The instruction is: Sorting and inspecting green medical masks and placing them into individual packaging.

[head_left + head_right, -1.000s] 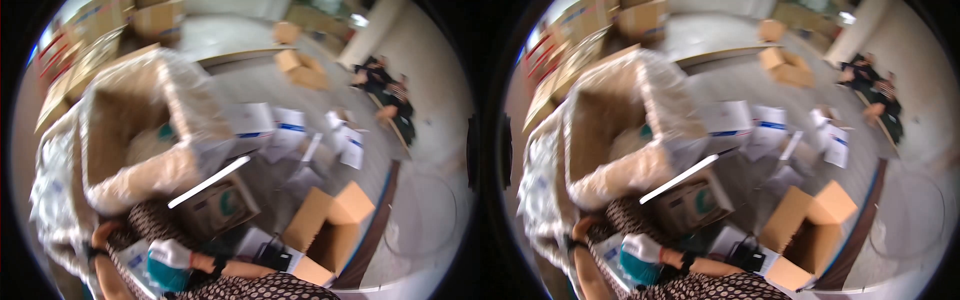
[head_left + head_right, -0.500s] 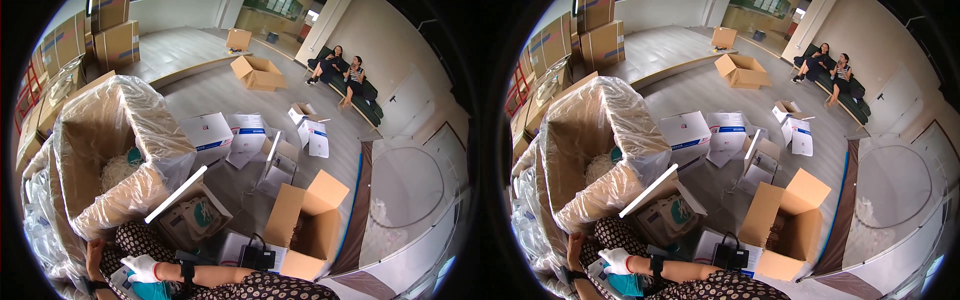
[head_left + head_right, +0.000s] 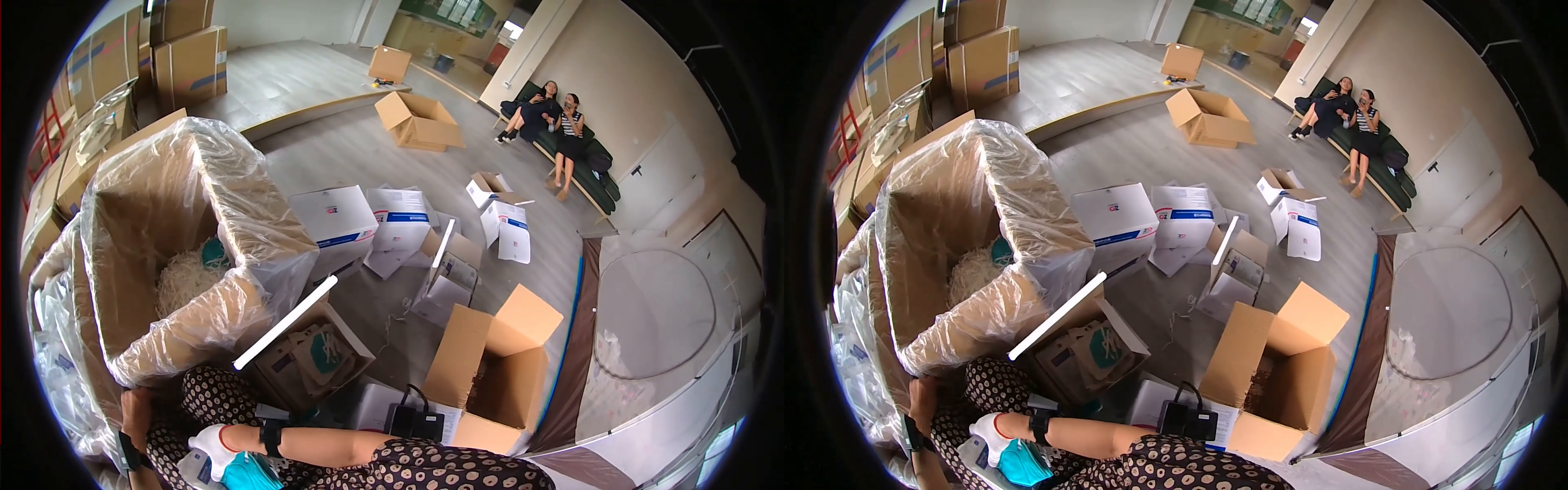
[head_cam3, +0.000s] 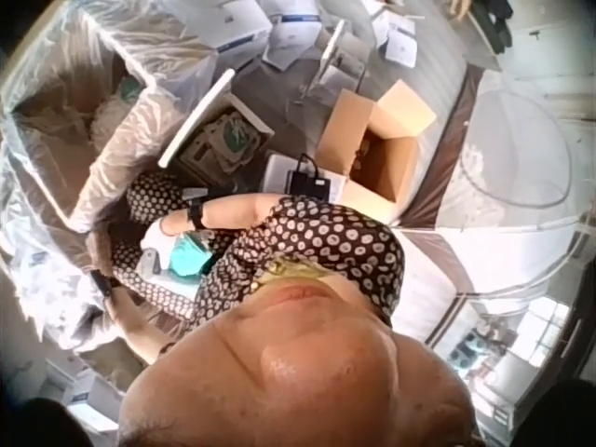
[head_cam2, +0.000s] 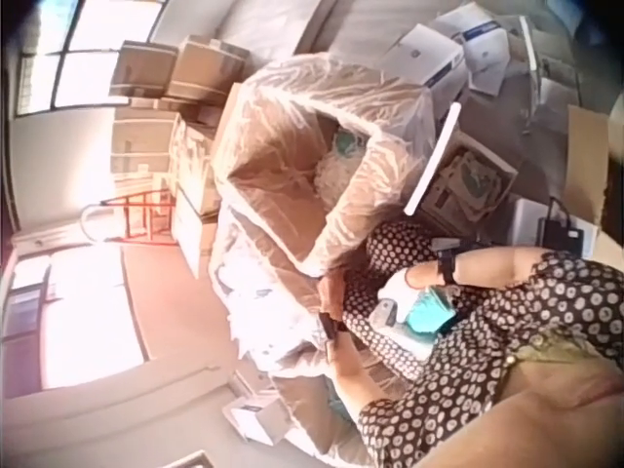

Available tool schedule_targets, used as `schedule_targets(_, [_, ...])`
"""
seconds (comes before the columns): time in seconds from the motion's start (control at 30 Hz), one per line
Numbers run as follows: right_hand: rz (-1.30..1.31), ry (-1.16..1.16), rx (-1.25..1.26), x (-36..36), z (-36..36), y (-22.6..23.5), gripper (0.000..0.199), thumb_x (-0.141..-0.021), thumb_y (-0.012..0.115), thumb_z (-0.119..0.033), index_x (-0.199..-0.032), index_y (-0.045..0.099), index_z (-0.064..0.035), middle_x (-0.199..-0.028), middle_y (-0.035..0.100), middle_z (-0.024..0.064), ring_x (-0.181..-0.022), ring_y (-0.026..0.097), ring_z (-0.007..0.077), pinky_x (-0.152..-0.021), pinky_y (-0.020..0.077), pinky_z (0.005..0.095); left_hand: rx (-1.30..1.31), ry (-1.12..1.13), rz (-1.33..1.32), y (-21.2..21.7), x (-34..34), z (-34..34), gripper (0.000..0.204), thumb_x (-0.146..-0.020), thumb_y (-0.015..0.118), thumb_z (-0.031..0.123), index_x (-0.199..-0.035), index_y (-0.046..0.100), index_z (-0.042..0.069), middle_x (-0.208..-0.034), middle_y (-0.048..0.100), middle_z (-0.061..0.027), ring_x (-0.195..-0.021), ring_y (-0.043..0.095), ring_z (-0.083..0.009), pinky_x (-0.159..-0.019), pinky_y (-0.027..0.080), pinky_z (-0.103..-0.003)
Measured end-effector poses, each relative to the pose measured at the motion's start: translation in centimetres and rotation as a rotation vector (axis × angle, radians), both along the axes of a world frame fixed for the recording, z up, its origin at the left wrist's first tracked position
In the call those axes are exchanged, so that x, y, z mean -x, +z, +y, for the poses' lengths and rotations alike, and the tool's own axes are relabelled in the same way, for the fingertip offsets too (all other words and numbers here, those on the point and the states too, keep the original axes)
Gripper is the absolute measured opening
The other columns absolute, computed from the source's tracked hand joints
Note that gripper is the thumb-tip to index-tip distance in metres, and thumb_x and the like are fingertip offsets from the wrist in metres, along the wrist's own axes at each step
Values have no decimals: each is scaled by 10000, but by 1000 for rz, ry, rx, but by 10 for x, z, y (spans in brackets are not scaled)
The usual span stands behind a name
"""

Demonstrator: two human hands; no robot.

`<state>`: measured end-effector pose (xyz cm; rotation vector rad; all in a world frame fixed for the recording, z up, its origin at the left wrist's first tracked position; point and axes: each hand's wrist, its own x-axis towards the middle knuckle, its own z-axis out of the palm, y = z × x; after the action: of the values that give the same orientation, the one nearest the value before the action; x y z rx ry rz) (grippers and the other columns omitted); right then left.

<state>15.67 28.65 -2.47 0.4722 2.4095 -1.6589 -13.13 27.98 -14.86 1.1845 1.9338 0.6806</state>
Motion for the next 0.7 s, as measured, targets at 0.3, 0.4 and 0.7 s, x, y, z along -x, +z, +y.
schedule_targets(0.3, [171, 38, 0, 5, -7, -23, 653, -577, 829, -358, -1090, 625, -8, -963, 678, 157, -945, 639, 327, -816, 497, 384, -32, 73, -1, -14, -5, 8, 389, -870, 675, 242, -1128, 587, -34, -1044, 612, -97, -891, 553, -190, -841, 452, -314])
schedule_targets(0.4, [157, 20, 79, 6, -7, -24, 572, -591, 817, -355, -1015, 643, -14, -910, 677, 158, -900, 643, 335, -776, 498, 389, -44, 87, -6, -20, -9, 16, 391, -869, 676, 243, -1128, 587, -35, -1045, 612, -100, -895, 553, -194, -842, 451, -316])
schedule_targets(0.7, [206, -49, 26, 10, -12, -28, 534, -617, 786, -346, -993, 639, 4, -909, 668, 193, -900, 636, 368, -782, 502, 406, -69, 123, -18, -34, -15, 30, 397, -866, 679, 246, -1130, 586, -36, -1048, 612, -110, -906, 555, -203, -847, 450, -325])
